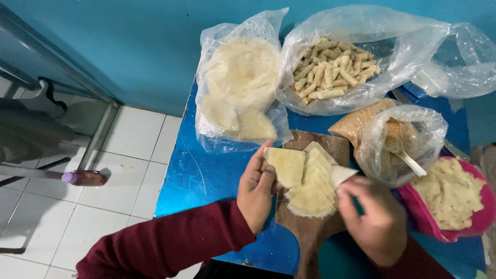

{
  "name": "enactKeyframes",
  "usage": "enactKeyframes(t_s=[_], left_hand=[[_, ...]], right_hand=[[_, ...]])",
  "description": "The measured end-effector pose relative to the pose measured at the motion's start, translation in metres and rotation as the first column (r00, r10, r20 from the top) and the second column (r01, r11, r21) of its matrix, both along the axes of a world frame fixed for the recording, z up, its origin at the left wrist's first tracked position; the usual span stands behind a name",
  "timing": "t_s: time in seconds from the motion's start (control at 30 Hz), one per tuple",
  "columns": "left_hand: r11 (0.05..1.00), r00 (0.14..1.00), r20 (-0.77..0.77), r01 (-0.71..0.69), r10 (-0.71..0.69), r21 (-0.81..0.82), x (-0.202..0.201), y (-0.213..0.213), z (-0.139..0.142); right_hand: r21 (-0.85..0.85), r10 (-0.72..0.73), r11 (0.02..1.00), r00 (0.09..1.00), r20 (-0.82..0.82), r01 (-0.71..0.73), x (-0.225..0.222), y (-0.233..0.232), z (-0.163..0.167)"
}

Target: The person places filling from a pink container onto thin dough sheets on a wooden board, sprinkles brown powder over the filling using a spoon, and folds or rolls the dough around the filling. They repeat this cycle, stacking finished pieces on the board and taking more dough sheets from a plastic bag.

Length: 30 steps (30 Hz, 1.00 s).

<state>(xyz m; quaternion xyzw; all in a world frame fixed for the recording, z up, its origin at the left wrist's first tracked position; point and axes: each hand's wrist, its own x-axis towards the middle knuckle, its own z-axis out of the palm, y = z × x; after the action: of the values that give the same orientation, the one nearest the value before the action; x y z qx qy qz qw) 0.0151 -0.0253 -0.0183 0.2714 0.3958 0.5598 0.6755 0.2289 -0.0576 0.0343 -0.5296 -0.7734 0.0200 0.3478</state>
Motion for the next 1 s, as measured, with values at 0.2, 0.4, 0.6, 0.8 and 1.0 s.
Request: enactKeyframes(t_s=[0.2,0.4,0.6,0.8,1.0], left_hand=[[1.0,1.0,0.026,0.004,-0.004,0.03,0.001,0.0,-0.001],[1.0,0.999,0.033,0.006,-0.006,0.009,0.001,0.0,0.002],[0.999,0.999,0.046,0.017,-0.018,0.037,0.001,-0.001,0.001],[0.996,1.0,0.015,0.02,-0.021,0.084,0.0,0.006,-0.009],[0.944,0.961,-0.277,0.1,-0.009,0.314,-0.013,0.034,-0.013]], right_hand=[[-0.153,0.254,0.961,0.954,0.161,-0.23,-0.021,-0.013,0.002],[-0.136,0.285,0.956,0.938,0.196,-0.262,-0.019,-0.021,-0.008],[-0.144,0.282,0.956,0.937,0.205,-0.256,-0.018,-0.025,-0.015],[-0.165,0.256,0.961,0.943,0.214,-0.224,-0.021,-0.025,-0.014],[-0.18,0.239,0.962,0.95,0.202,-0.204,-0.03,-0.018,0.0]])
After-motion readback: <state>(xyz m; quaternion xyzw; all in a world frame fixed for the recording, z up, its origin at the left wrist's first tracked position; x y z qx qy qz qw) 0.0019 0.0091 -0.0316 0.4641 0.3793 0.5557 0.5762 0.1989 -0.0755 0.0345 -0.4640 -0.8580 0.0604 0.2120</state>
